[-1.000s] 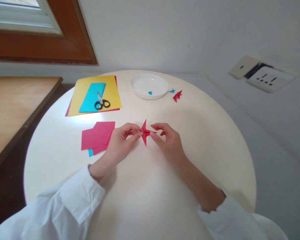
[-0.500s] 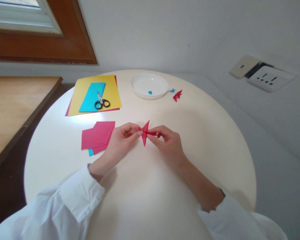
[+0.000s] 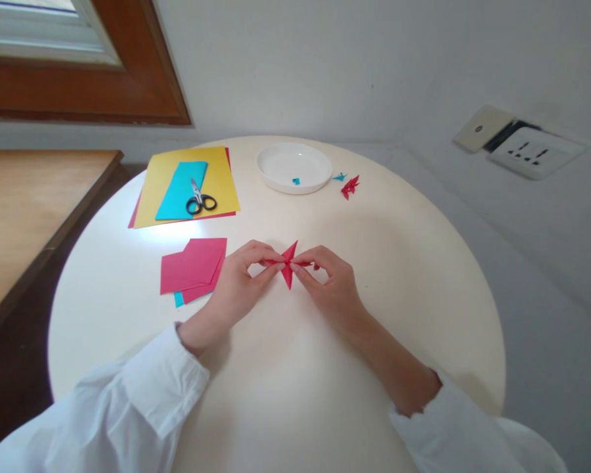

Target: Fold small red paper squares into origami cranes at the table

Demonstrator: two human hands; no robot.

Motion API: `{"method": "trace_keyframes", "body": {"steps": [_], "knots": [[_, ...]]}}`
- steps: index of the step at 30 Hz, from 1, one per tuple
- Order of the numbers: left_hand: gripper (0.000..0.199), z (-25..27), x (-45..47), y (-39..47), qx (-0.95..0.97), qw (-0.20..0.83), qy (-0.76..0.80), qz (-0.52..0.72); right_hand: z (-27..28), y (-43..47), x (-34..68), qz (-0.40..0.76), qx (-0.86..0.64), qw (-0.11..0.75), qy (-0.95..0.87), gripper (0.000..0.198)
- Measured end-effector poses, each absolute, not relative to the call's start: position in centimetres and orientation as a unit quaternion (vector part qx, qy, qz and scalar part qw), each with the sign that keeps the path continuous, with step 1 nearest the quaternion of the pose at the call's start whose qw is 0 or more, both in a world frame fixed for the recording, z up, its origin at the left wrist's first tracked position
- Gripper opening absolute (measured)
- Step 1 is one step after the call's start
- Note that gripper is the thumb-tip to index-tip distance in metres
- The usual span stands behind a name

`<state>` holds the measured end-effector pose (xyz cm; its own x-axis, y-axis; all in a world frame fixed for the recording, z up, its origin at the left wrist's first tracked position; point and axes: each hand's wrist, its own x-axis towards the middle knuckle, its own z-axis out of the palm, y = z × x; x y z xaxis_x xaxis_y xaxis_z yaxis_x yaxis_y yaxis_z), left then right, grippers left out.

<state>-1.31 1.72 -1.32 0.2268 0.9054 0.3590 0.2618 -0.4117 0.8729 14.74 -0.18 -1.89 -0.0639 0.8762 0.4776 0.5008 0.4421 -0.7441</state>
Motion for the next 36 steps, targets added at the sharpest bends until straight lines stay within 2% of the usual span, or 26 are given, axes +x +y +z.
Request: {"method": "trace_keyframes", "body": {"steps": [17, 36], "knots": [[0.015, -1.48, -1.09, 1.44, 0.73, 0.291, 0.43, 0.445, -2.06, -0.32, 14.47, 0.162, -0.479, 0.478, -0.718, 0.005], [0.012, -1.04, -1.08, 1.29, 0.698, 0.31, 0.452, 0.461, -2.04, -0.22, 14.65, 0.186, -0.479, 0.49, -0.704, 0.007]]}}
